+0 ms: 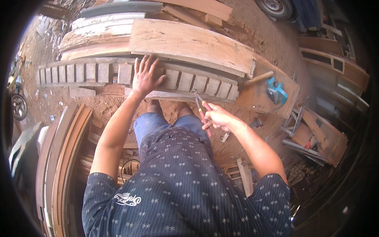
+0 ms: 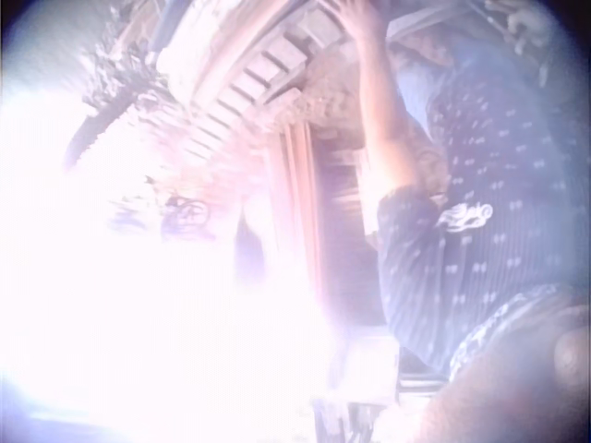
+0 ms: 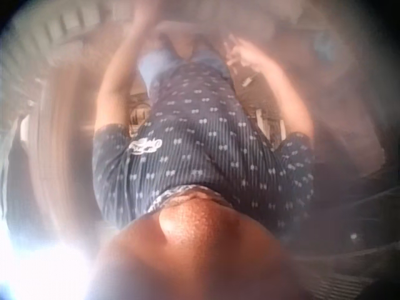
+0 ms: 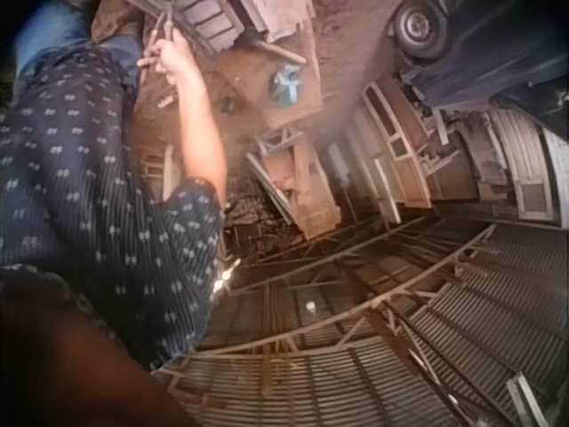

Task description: The person uses a circular saw to cut a piece of wood, then retrieves a hammer and a pry bar from a cluttered workshop. They use the hammer to break apart a wooden structure and the pry bar to separate individual slats from a wooden pallet.

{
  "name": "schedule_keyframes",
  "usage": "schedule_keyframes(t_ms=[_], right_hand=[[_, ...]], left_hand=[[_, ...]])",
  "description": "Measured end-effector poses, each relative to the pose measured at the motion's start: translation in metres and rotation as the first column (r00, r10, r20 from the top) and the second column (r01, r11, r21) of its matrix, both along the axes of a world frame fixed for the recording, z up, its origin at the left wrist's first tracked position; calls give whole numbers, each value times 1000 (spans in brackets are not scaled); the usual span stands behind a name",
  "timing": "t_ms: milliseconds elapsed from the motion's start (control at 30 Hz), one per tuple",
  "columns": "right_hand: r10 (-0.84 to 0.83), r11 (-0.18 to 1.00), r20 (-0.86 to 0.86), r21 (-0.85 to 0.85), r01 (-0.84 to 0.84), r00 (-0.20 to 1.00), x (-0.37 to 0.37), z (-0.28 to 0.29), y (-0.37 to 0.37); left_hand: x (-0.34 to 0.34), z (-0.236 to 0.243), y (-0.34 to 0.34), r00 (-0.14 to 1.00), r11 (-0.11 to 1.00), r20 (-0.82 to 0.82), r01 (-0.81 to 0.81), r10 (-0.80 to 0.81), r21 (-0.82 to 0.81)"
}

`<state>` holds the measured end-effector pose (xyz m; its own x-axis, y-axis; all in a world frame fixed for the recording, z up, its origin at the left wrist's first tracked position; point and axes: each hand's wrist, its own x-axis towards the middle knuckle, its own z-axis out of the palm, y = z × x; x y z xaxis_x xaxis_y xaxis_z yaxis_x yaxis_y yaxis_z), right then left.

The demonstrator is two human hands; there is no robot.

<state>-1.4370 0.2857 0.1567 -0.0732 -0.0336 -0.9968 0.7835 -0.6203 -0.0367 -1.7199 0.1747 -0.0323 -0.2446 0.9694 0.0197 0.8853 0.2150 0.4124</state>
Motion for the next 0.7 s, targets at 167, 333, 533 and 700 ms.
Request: schedule_keyframes(t_ms=[167, 333, 533, 700], right_hand=[[-8, 998, 104, -56, 14, 995, -33, -1, -2], [-59, 996, 180, -48, 69, 982, -64, -13, -9], [-16, 996, 274, -80, 39, 962, -114, -20, -10], [146, 986, 313, -119, -114, 939, -124, -35, -6]], left_hand=[[-2, -2, -3, 999, 1000, 42, -22, 22, 12], [-5, -4, -4, 998, 1000, 52, -19, 20, -21], [-8, -4, -5, 995, 998, 100, -23, 29, -60], [-9, -4, -6, 991, 998, 122, -56, 54, 10]])
